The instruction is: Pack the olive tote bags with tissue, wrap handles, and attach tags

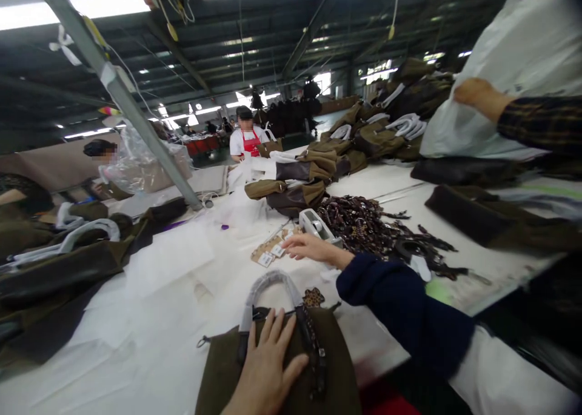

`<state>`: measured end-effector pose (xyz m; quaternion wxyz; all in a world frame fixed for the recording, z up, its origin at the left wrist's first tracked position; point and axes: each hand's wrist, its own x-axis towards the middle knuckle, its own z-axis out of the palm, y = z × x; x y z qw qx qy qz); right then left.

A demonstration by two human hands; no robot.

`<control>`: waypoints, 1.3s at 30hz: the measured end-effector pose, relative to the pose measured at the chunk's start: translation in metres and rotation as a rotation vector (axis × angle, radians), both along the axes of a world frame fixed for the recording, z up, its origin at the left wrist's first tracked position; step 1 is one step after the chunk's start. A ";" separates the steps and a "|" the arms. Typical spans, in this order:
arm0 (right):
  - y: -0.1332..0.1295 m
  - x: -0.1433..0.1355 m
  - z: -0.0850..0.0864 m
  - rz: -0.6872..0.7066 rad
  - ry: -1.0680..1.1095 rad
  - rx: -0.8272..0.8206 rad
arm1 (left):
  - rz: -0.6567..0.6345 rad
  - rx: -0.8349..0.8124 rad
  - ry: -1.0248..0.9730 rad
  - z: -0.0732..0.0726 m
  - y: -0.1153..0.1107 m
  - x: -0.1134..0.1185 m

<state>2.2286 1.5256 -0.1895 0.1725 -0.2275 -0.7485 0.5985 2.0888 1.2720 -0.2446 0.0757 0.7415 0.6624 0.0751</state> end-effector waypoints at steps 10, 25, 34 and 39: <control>-0.128 0.089 -0.045 -0.111 -0.274 0.623 | -0.017 0.119 0.243 -0.037 0.013 -0.020; -0.161 0.062 -0.073 -0.206 -0.355 0.691 | 0.395 -0.031 -0.258 0.008 0.022 0.020; -0.089 0.040 -0.054 -0.143 -0.338 0.719 | 0.514 -0.126 -0.872 -0.020 0.030 -0.001; -0.073 0.013 -0.063 0.082 -0.527 0.903 | 0.503 -0.234 -1.167 -0.009 0.027 -0.005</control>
